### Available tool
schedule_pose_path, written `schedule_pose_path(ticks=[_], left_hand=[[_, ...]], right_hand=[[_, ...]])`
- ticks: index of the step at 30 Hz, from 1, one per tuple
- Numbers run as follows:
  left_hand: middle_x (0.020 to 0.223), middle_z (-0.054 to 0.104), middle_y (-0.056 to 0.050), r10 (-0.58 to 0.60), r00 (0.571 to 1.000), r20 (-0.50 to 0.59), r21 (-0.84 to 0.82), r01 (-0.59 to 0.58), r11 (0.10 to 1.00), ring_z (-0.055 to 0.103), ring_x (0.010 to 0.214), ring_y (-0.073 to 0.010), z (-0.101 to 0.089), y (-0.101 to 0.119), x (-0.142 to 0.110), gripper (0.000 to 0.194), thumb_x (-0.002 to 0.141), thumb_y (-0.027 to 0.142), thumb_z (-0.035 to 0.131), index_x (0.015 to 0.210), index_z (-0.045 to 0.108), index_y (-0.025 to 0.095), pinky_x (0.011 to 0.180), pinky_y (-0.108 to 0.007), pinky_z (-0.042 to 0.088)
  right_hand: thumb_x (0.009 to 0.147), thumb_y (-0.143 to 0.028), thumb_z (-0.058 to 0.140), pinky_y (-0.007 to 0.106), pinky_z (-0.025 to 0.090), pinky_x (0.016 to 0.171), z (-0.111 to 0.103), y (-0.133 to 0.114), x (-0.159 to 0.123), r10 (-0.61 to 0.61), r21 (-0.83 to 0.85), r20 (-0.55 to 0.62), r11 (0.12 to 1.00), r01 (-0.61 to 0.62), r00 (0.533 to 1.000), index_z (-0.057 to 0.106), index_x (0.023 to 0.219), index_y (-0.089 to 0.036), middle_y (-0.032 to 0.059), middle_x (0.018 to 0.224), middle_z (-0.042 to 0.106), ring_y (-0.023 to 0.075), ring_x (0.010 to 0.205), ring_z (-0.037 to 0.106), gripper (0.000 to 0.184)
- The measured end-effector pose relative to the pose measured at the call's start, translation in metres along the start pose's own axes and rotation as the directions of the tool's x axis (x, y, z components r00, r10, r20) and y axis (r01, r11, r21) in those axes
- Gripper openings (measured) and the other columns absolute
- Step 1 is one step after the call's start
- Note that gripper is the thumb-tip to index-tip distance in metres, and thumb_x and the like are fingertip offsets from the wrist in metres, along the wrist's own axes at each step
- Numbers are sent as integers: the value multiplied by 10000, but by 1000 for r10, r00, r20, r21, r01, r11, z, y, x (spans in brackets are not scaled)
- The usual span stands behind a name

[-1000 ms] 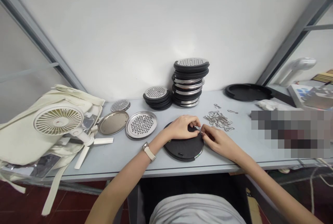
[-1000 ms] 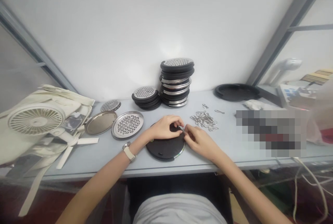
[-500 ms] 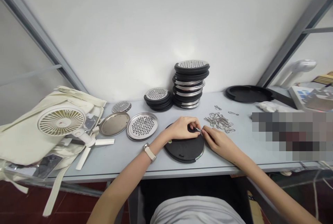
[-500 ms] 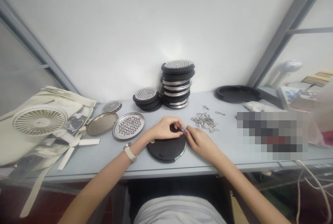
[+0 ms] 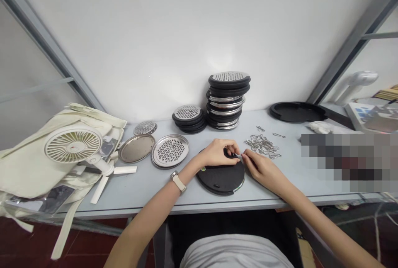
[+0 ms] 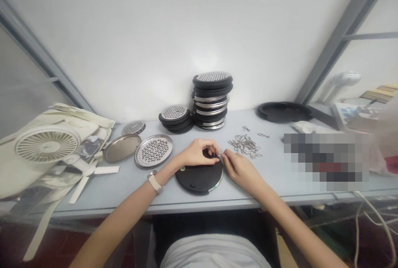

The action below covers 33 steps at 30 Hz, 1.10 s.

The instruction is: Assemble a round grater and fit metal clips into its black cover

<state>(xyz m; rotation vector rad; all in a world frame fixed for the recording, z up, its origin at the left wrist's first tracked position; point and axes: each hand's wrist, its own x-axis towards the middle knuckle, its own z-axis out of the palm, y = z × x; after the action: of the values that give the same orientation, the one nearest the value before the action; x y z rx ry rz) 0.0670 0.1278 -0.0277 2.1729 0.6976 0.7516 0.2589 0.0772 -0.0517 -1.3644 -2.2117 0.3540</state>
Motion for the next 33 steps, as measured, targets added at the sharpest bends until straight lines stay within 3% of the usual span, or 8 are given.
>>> schedule_pose_path(ticks=[8, 16, 23, 28, 33], left_hand=[[790, 596, -9, -23, 1000, -6, -37, 22, 999, 551, 723, -95, 0, -1, 0, 254, 678, 223, 674, 911, 603, 149, 690, -213, 480], [869, 634, -27, -32, 999, 39, 19, 32, 999, 574, 795, -119, 1, 0, 0, 355, 694, 207, 641, 1039, 575, 160, 750, -239, 473], [1024, 580, -46, 39, 999, 10, 195, -40, 980, 525, 820, -132, -1, 6, 1, 361, 671, 228, 670, 1017, 583, 177, 805, -272, 458], [936, 573, -35, 60, 998, 14, 188, -62, 980, 540, 839, -132, 0, 6, 1, 308, 707, 193, 629, 1011, 584, 170, 810, -260, 461], [981, 586, -35, 68, 998, 7, 211, -68, 975, 524, 818, -131, 0, 6, 0, 285, 702, 222, 638, 978, 585, 173, 806, -268, 452]], right_hand=[[960, -333, 299, 257, 332, 538, -1, -1, 1, 3, 16, -5, 1000, -3, 1000, 345, 724, -240, -25, 586, 462, 162, 528, 484, 257], [949, -291, 327, 252, 333, 534, -4, -1, 1, -82, -8, 11, 997, 82, 997, 420, 701, -225, -18, 554, 473, 156, 527, 489, 273], [938, -264, 346, 260, 336, 535, -5, -4, 0, -102, -52, 12, 993, 102, 995, 465, 716, -222, -4, 555, 508, 170, 541, 507, 255], [941, -258, 341, 262, 349, 546, -6, -5, 1, -112, -55, 29, 992, 113, 993, 479, 715, -218, 1, 556, 515, 173, 552, 513, 268], [944, -269, 339, 264, 362, 558, -6, -4, 0, -122, -59, 31, 991, 124, 992, 519, 756, -206, 12, 588, 548, 176, 568, 530, 268]])
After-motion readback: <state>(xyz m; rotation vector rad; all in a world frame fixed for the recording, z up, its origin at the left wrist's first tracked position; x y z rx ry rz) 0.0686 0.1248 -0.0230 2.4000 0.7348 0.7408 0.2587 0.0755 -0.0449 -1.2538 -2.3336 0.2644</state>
